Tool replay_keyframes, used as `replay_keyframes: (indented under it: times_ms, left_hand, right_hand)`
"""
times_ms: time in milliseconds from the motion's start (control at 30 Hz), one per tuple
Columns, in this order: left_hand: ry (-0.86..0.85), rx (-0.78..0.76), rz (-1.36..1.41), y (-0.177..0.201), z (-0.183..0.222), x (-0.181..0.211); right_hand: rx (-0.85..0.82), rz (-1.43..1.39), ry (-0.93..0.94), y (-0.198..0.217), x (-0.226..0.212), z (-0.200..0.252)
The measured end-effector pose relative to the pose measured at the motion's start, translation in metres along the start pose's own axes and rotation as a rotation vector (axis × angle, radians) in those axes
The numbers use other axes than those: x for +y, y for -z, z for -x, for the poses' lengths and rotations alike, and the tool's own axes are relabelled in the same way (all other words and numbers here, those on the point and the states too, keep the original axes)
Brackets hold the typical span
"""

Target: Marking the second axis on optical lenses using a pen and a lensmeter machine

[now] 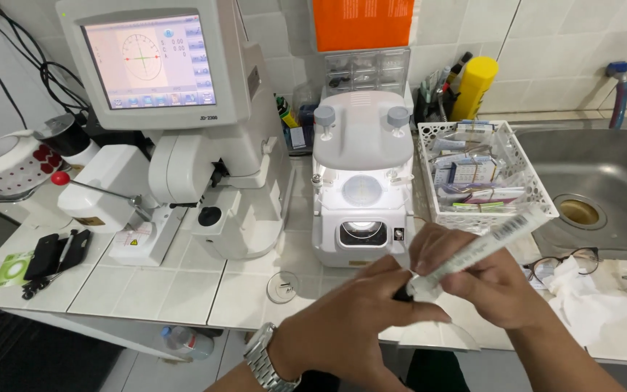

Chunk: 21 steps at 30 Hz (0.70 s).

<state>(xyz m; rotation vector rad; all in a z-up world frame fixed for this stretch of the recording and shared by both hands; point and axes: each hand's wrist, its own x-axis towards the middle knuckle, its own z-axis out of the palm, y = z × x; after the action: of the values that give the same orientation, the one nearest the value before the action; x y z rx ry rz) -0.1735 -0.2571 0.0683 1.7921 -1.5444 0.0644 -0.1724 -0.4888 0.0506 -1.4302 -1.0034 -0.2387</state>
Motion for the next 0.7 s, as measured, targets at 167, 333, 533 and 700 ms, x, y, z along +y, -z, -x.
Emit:
replay_keyframes:
  times_ms: [167,333,533,700]
  left_hand:
    - [0.283,-0.080,0.253,0.009,0.015,0.017]
    - [0.129,0.169,-0.759,0.027,-0.002,-0.024]
    - [-0.015,0.273,-1.113,0.055,-0.044,-0.001]
    - [-0.092,0.269,-1.146,0.052,-0.050,0.011]
  right_hand:
    - [0.292,-0.188,0.213,0.093,0.008,0.044]
    - [0.568,-0.052,0.145,0.037,-0.006,0.036]
    - [0.625,0.451,0.162,-0.045,-0.026,0.006]
    - [0.783,0.425,0.162,-0.067,-0.023,-0.005]
